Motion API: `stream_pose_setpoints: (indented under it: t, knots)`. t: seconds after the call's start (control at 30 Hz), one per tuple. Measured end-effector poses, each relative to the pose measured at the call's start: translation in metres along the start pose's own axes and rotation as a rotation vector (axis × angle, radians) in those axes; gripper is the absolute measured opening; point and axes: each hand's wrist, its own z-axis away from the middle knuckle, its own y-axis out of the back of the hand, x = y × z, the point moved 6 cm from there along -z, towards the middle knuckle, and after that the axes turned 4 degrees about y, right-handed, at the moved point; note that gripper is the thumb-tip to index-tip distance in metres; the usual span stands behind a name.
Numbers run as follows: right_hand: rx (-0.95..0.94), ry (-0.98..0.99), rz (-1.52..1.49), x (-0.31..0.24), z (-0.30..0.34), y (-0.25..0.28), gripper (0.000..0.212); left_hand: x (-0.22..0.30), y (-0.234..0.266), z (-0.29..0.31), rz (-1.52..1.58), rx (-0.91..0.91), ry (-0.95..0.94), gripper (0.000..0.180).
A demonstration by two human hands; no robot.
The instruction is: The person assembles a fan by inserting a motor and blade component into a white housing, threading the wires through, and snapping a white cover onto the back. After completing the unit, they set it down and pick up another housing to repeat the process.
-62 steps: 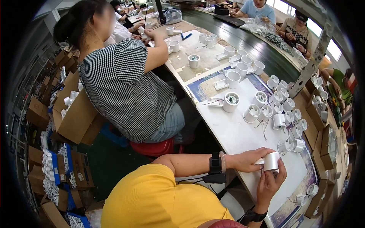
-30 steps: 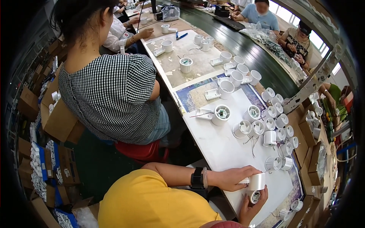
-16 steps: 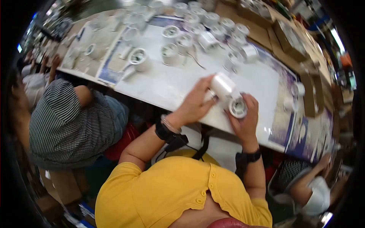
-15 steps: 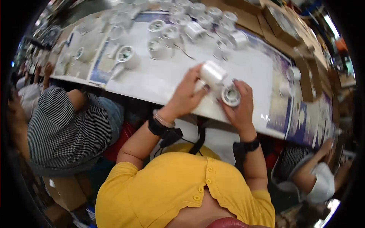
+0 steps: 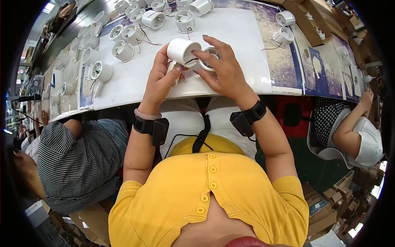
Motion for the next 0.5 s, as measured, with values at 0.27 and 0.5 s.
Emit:
stream_pose_setpoints:
  t: [0.27, 0.5]
  knots:
    - [-0.027, 0.058, -0.016, 0.0034, 0.0000, -0.0009, 0.033, 0.0008, -0.0015, -0.0039, 0.004, 0.002, 0.072, 0.059]
    - [-0.021, 0.077, -0.077, 0.0022, -0.0011, -0.0006, 0.036, 0.0015, -0.0066, -0.0044, -0.140, 0.011, 0.004, 0.057]
